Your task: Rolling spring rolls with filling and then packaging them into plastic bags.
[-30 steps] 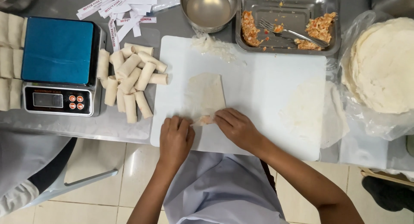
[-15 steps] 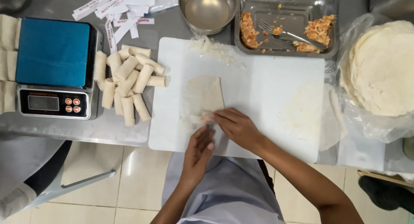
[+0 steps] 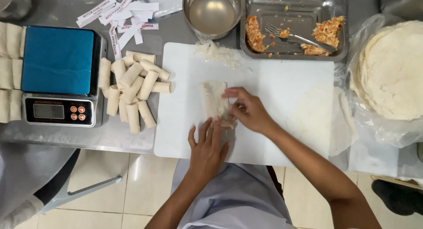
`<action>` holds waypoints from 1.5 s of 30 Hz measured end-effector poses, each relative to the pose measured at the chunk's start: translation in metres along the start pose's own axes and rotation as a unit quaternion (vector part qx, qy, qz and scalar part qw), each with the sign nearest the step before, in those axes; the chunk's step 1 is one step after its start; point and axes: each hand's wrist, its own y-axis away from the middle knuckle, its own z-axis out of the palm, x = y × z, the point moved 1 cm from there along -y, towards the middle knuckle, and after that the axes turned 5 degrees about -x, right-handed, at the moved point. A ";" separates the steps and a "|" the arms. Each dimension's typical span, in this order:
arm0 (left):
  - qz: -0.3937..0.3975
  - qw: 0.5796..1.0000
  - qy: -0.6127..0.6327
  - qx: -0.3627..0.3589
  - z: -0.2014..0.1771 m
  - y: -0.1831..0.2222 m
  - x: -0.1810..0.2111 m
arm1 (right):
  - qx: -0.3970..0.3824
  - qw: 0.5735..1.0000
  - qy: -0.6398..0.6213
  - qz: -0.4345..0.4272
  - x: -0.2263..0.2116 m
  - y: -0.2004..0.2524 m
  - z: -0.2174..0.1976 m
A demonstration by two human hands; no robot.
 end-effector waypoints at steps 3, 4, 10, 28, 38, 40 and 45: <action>0.028 0.998 -0.024 0.042 0.020 -0.005 -0.027 | 0.041 0.990 0.115 -0.067 -0.008 -0.038 -0.015; 0.027 0.998 -0.027 0.044 0.020 -0.009 -0.033 | 0.039 0.990 0.115 -0.071 -0.014 -0.059 -0.024; 0.077 0.995 -0.014 0.059 0.010 -0.026 -0.047 | 0.101 0.803 0.527 -0.258 -0.057 -0.145 -0.054; 0.064 0.990 -0.094 -0.087 0.004 -0.031 -0.044 | 0.011 0.725 0.640 -0.255 0.032 -0.022 -0.027; 0.065 0.988 -0.102 -0.100 0.004 -0.029 -0.043 | -0.026 0.750 0.618 -0.235 0.023 -0.041 -0.022; 0.063 0.988 -0.104 -0.094 0.005 -0.031 -0.044 | -0.017 0.764 0.603 -0.229 0.020 -0.055 -0.027; 0.069 0.990 -0.108 -0.063 0.008 -0.030 -0.044 | 0.014 0.723 0.597 -0.346 0.039 -0.054 -0.011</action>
